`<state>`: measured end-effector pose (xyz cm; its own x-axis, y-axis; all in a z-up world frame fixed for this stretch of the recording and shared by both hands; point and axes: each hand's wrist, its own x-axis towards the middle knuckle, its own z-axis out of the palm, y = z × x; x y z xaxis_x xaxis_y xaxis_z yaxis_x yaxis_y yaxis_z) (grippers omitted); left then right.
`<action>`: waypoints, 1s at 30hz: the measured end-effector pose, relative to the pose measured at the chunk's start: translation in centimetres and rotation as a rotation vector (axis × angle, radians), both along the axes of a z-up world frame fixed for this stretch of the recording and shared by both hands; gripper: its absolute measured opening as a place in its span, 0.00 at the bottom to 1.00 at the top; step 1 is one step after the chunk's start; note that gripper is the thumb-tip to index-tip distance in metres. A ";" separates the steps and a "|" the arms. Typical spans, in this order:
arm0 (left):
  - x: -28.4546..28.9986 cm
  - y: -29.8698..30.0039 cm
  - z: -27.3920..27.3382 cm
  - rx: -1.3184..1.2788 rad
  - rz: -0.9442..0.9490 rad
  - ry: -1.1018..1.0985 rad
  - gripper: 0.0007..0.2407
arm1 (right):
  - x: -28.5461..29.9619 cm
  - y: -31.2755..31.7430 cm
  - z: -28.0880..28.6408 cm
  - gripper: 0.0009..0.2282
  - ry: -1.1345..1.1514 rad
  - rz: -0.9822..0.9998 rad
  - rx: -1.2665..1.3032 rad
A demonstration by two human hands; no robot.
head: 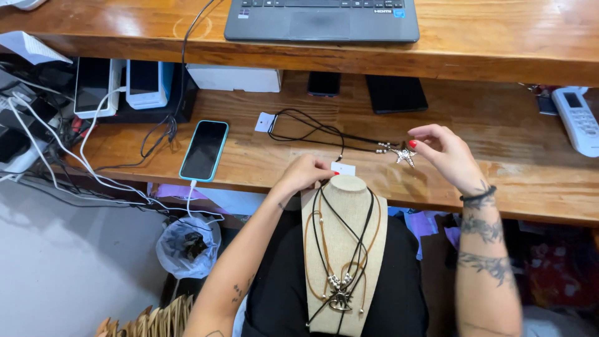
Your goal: The person is untangling several black cord necklaces, attaching price tags, and hanging them onto a jewelry display bust on a wooden desk.
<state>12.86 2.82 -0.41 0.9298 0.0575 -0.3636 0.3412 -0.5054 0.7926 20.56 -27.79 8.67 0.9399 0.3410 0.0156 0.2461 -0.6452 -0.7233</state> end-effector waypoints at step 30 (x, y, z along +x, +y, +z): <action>-17.2 -8.6 8.6 -1.032 -0.322 -0.396 0.32 | -17.3 4.6 8.8 0.05 -0.283 0.262 0.566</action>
<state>-4.33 -5.83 8.22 0.9069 -0.3584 0.2217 -0.0514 0.4280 0.9023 3.24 -23.23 17.45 0.7609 0.4240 0.4911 0.5716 -0.0799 -0.8166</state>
